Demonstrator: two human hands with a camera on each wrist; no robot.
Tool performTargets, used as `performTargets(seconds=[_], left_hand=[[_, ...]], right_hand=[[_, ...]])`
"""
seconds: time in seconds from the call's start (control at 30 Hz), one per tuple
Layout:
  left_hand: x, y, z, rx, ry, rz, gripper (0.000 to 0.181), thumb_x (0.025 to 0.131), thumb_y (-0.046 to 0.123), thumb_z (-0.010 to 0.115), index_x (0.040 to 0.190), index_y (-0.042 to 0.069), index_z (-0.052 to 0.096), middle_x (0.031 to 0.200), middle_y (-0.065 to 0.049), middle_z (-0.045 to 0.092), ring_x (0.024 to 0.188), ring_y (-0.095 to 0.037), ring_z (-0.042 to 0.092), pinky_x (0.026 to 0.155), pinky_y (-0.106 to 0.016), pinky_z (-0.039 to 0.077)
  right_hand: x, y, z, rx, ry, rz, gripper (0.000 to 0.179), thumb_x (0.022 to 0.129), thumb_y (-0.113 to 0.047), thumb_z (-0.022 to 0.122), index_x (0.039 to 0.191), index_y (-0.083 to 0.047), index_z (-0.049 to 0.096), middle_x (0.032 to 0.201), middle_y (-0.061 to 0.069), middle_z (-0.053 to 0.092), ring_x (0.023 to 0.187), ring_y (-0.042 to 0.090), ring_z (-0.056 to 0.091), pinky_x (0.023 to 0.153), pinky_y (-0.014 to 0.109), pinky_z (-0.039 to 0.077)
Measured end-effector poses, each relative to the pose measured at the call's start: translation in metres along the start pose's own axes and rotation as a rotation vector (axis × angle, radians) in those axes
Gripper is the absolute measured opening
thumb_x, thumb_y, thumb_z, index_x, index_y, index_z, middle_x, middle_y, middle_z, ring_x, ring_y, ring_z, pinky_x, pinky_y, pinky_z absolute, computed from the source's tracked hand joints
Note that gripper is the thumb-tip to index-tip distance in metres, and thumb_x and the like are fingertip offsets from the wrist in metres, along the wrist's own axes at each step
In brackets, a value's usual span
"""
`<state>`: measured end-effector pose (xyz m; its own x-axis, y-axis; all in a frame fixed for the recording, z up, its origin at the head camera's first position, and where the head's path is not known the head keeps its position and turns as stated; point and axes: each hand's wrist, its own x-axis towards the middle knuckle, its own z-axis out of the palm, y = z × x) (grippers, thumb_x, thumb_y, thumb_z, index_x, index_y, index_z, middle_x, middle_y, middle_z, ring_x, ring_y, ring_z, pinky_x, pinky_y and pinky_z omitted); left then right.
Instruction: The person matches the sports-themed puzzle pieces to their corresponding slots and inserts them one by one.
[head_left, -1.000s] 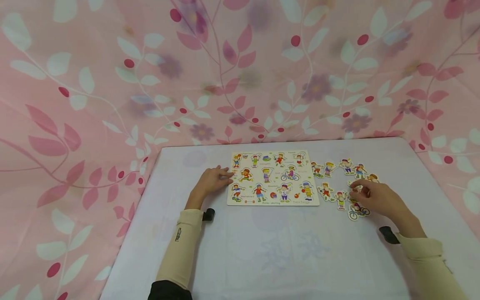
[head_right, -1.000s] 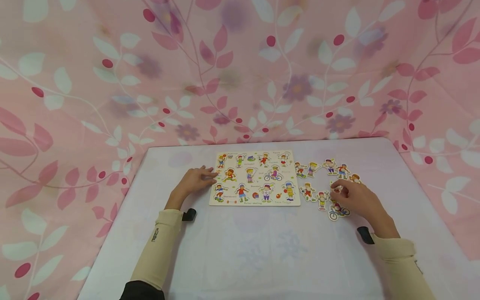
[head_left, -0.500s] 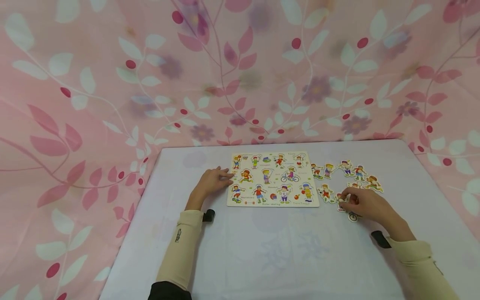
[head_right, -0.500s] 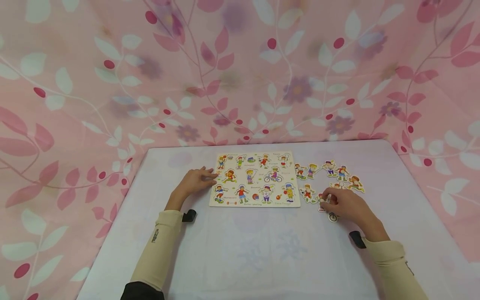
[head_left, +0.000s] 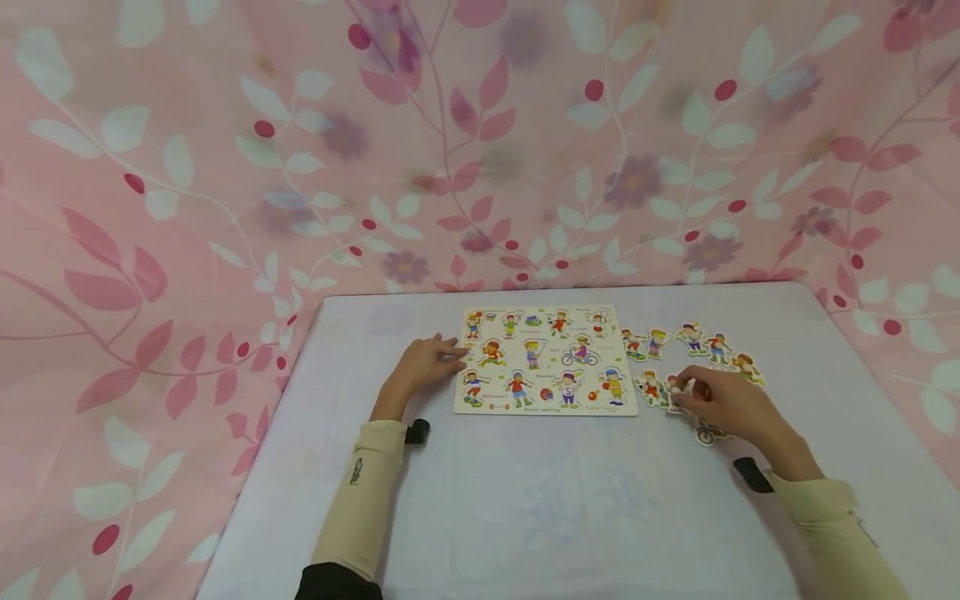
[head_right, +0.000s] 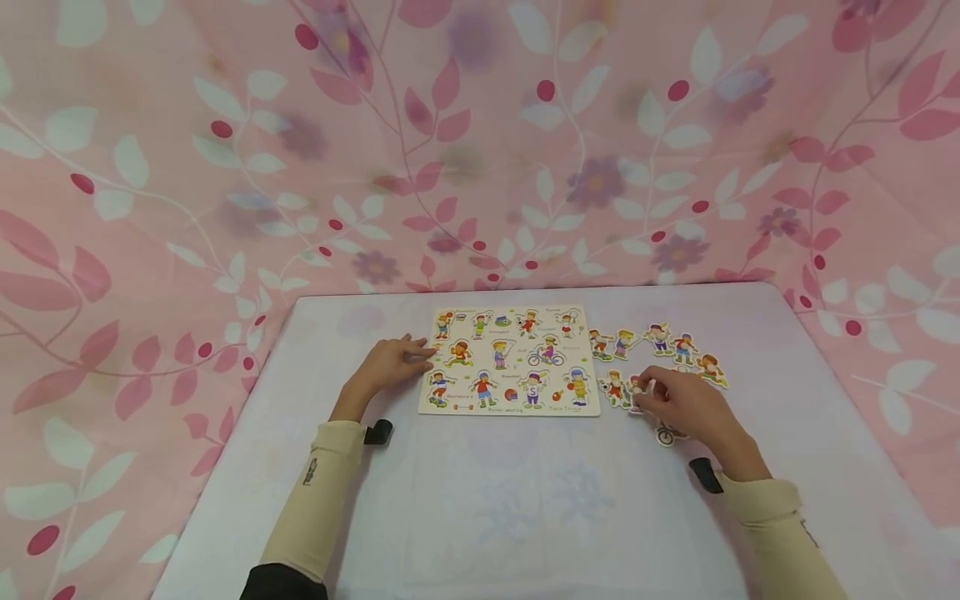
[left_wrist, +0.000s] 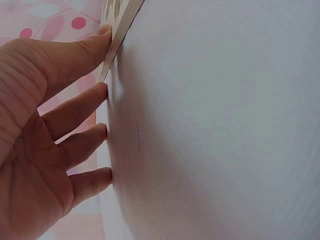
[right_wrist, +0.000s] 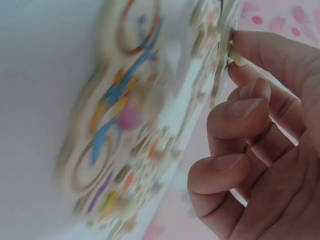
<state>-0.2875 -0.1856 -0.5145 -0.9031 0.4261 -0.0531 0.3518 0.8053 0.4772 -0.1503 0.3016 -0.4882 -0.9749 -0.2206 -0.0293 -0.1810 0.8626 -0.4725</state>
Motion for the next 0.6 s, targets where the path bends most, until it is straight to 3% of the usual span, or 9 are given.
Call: performTargets(seconds=[0.33,0.6], left_hand=[[0.000,-0.003,0.000,-0.011,-0.007,-0.020,0.036,0.090,0.037,0.072,0.124,0.023,0.070,0.139,-0.002,0.055,0.140,-0.033,0.037,0.114,-0.050,0.027],[0.002,-0.006,0.003,0.001,0.017,0.020,0.035,0.088,0.035,0.074,0.121,0.022,0.073,0.135,-0.005,0.059,0.136,-0.036,0.041,0.113,-0.050,0.030]], right_hand=[[0.036,-0.026,0.011,0.027,0.037,-0.055,0.021,0.092,-0.030,0.072,0.107,-0.017,0.067,0.071,-0.005,0.052,0.056,0.014,0.045,0.047,0.029,0.033],[0.073,-0.051,0.025,0.088,0.060,-0.131,0.017,0.093,-0.028,0.071,0.105,-0.016,0.066,0.071,-0.004,0.053,0.053,0.014,0.044,0.046,0.029,0.035]])
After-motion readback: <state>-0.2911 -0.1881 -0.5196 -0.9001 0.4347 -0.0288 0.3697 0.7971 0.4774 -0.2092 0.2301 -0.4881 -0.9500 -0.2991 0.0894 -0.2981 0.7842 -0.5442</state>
